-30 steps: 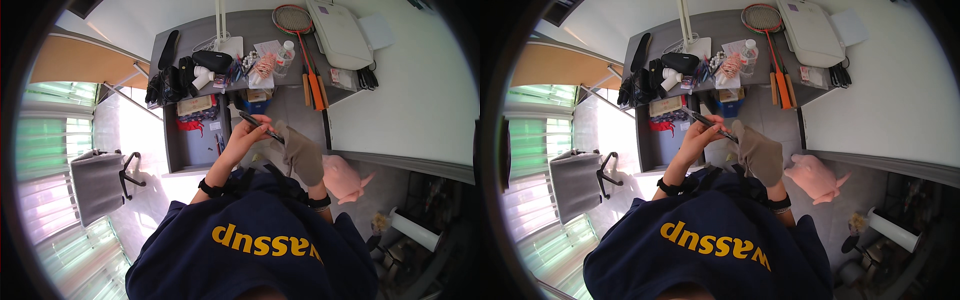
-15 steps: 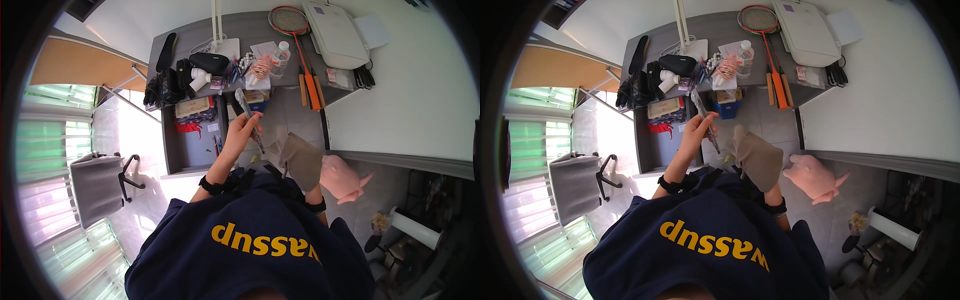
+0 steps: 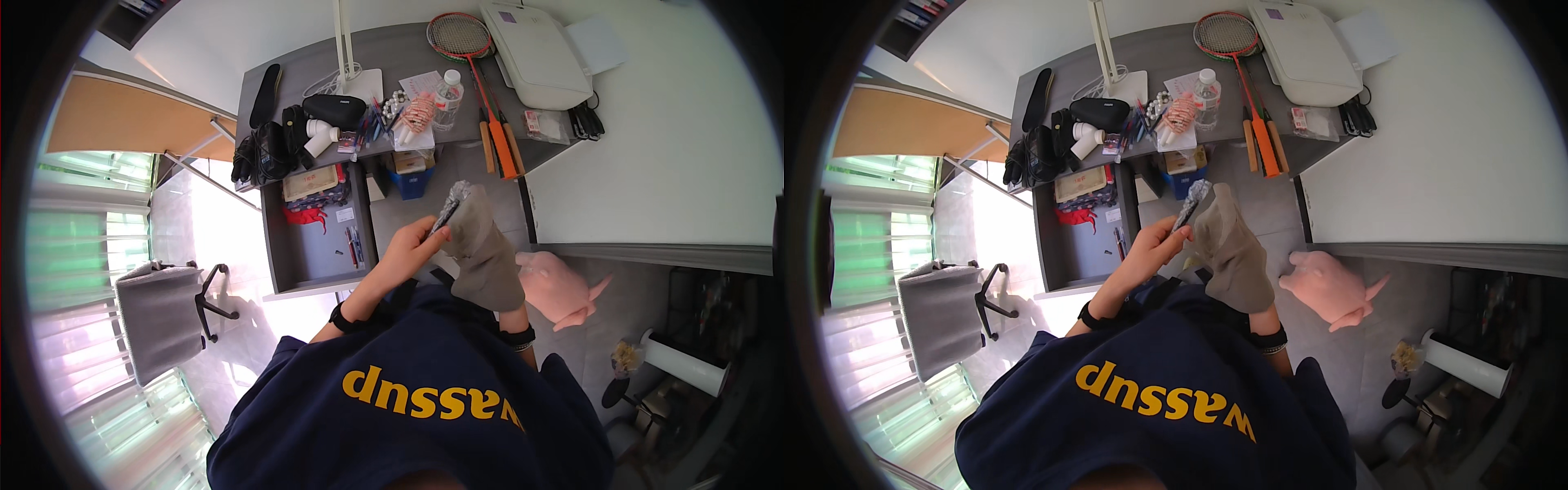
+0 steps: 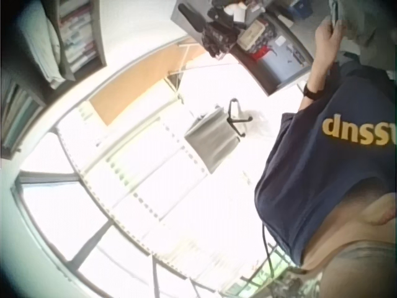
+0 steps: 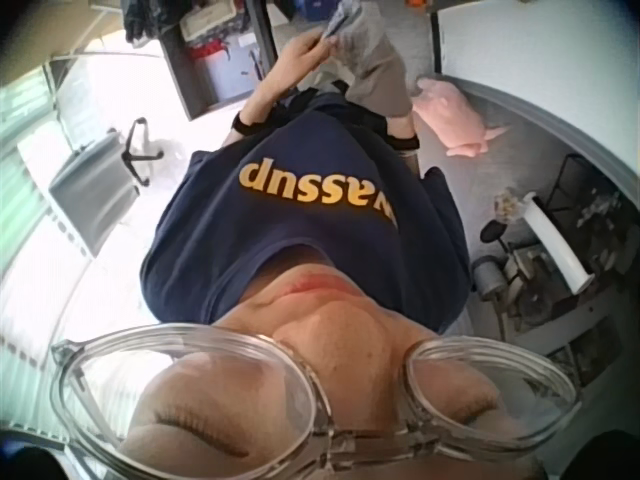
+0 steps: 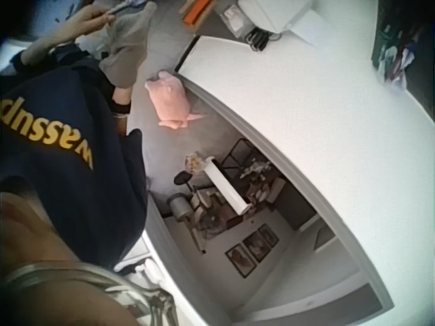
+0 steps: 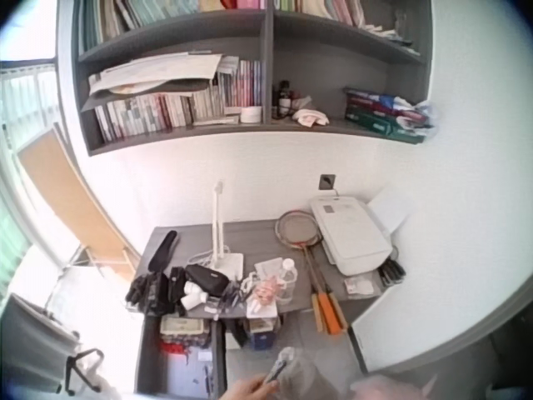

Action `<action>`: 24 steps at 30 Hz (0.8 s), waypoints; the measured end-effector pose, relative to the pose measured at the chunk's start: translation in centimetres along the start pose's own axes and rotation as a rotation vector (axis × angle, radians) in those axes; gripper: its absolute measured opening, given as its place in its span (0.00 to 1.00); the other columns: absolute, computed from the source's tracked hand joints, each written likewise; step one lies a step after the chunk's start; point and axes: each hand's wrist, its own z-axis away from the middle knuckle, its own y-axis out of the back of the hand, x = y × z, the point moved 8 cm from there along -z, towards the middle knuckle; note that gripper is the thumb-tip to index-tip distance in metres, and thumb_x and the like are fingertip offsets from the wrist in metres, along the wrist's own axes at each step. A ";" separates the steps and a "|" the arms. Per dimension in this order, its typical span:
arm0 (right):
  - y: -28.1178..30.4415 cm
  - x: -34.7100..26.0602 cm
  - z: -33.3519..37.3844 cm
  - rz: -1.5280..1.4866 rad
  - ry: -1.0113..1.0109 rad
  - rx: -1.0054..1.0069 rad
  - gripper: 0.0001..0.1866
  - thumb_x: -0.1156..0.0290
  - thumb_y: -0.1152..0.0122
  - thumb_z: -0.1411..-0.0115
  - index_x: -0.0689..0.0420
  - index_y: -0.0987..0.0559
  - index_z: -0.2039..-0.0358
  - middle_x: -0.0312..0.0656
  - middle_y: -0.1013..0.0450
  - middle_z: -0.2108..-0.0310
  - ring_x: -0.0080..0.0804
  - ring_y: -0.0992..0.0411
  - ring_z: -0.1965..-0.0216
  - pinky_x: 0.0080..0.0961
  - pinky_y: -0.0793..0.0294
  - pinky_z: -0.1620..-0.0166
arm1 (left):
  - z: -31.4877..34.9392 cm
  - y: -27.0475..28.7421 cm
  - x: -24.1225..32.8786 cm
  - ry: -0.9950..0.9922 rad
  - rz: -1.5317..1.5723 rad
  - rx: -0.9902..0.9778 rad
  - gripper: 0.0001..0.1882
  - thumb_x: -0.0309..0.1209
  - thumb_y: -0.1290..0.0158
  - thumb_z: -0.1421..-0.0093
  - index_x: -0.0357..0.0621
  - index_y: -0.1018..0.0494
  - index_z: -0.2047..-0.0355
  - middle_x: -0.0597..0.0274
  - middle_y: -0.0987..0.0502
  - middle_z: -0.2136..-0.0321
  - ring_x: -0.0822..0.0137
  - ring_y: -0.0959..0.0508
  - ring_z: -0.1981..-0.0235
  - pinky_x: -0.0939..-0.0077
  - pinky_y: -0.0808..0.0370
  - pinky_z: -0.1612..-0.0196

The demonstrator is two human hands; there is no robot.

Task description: The person cleans a set of pens by wiping each one with a cloth and placing them into a drawer.

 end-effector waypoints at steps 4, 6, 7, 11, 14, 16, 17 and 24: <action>-0.3 -1.7 -1.0 0.031 0.064 0.009 0.25 0.68 0.48 0.48 0.58 0.39 0.49 0.40 0.33 0.59 0.28 0.34 0.62 0.22 0.35 0.60 | 0.6 -2.6 -0.3 0.005 -0.277 -0.188 0.14 0.37 0.59 0.41 0.37 0.33 0.72 0.67 0.39 0.88 0.78 0.40 0.86 0.81 0.42 0.82; -0.4 -2.4 -1.3 0.044 0.082 0.012 0.25 0.68 0.48 0.48 0.58 0.39 0.49 0.40 0.32 0.60 0.28 0.34 0.63 0.22 0.34 0.61 | 1.1 -3.4 -1.1 -0.019 -0.312 -0.189 0.13 0.35 0.59 0.42 0.35 0.34 0.71 0.59 0.35 0.87 0.69 0.35 0.84 0.74 0.37 0.78; -0.3 -2.7 -1.3 0.048 0.091 0.010 0.25 0.68 0.49 0.48 0.58 0.39 0.49 0.40 0.32 0.60 0.27 0.33 0.64 0.22 0.34 0.61 | 1.3 -3.5 -1.3 -0.051 -0.339 -0.150 0.14 0.35 0.59 0.42 0.35 0.34 0.73 0.52 0.33 0.85 0.58 0.33 0.81 0.67 0.37 0.75; 0.0 -3.4 -1.1 0.078 0.119 0.019 0.25 0.68 0.49 0.48 0.57 0.39 0.49 0.39 0.31 0.62 0.27 0.33 0.65 0.23 0.33 0.63 | 1.5 -3.4 -1.3 -0.062 -0.437 -0.134 0.14 0.36 0.59 0.42 0.35 0.35 0.74 0.44 0.31 0.82 0.46 0.31 0.75 0.60 0.36 0.72; 0.3 -4.0 -0.9 0.115 0.137 0.021 0.25 0.68 0.50 0.48 0.57 0.39 0.49 0.39 0.30 0.63 0.26 0.32 0.67 0.23 0.32 0.64 | 1.5 -3.2 -0.9 -0.075 -0.485 -0.137 0.15 0.37 0.59 0.42 0.36 0.36 0.74 0.46 0.32 0.83 0.47 0.31 0.77 0.63 0.36 0.74; 0.4 -4.6 -0.9 0.167 0.143 0.014 0.24 0.68 0.50 0.47 0.57 0.39 0.49 0.38 0.30 0.63 0.26 0.32 0.67 0.23 0.32 0.65 | 1.6 -3.3 -0.6 -0.086 -0.498 -0.129 0.15 0.38 0.59 0.42 0.36 0.36 0.75 0.45 0.32 0.83 0.46 0.31 0.77 0.62 0.36 0.74; 0.4 -4.7 -0.8 0.209 0.140 0.002 0.24 0.68 0.50 0.47 0.57 0.39 0.49 0.38 0.30 0.64 0.26 0.32 0.68 0.23 0.32 0.66 | 1.7 -3.3 -0.4 -0.100 -0.482 -0.113 0.15 0.38 0.59 0.42 0.36 0.37 0.75 0.45 0.33 0.83 0.46 0.32 0.77 0.62 0.37 0.74; -1.7 5.6 1.2 0.729 -0.473 -0.397 0.27 0.63 0.49 0.46 0.54 0.42 0.47 0.41 0.42 0.48 0.26 0.44 0.49 0.23 0.44 0.47 | 1.8 -3.2 0.2 -0.069 -0.497 -0.106 0.15 0.38 0.59 0.42 0.37 0.36 0.76 0.44 0.32 0.83 0.44 0.32 0.76 0.58 0.37 0.74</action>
